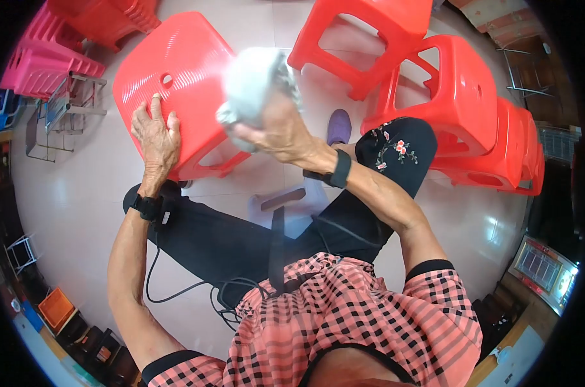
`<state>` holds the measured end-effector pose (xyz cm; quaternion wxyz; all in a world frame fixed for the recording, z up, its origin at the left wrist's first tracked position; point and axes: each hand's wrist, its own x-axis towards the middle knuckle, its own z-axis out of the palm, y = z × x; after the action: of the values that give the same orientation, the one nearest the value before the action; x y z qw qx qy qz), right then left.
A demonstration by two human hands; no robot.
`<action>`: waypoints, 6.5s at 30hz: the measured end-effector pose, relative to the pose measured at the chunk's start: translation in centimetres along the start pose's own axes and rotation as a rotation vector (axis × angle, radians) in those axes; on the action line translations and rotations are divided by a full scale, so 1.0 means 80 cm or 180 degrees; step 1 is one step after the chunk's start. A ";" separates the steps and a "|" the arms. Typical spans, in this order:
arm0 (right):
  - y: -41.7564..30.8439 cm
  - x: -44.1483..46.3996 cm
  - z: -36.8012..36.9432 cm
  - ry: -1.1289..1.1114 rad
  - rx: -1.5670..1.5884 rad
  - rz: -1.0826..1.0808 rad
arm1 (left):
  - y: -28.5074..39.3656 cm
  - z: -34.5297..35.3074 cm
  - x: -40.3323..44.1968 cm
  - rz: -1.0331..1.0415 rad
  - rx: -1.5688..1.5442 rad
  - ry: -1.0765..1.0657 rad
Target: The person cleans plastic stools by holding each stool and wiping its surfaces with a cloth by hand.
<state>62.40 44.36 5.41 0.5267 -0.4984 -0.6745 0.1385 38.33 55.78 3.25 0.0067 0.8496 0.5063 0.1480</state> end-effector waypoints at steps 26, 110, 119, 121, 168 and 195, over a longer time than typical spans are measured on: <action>0.198 0.029 0.057 -0.0638 0.0873 0.1491 | 0.003 -0.009 0.003 0.0058 -0.0076 -0.0018; 0.247 0.066 0.088 0.1217 0.1271 0.1915 | 0.005 -0.015 -0.015 0.0020 -0.0097 -0.0199; 0.404 -0.032 0.125 0.0085 0.1819 0.3311 | 0.004 -0.018 -0.019 -0.0116 0.0020 -0.0344; 0.433 -0.052 0.139 0.0200 0.1577 0.3428 | 0.001 -0.018 -0.022 -0.0167 0.0050 -0.0358; 0.068 0.067 0.051 0.0790 0.0247 0.1776 | 0.001 -0.007 -0.017 0.0106 -0.0135 0.0449; -0.010 0.080 0.118 -0.1906 -0.0642 -0.0683 | -0.019 -0.003 -0.016 -0.0208 -0.1438 0.0977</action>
<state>54.30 52.41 5.85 0.2647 -0.4112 -0.8584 0.1552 36.38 55.37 2.92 0.1240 0.7774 0.4827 0.3838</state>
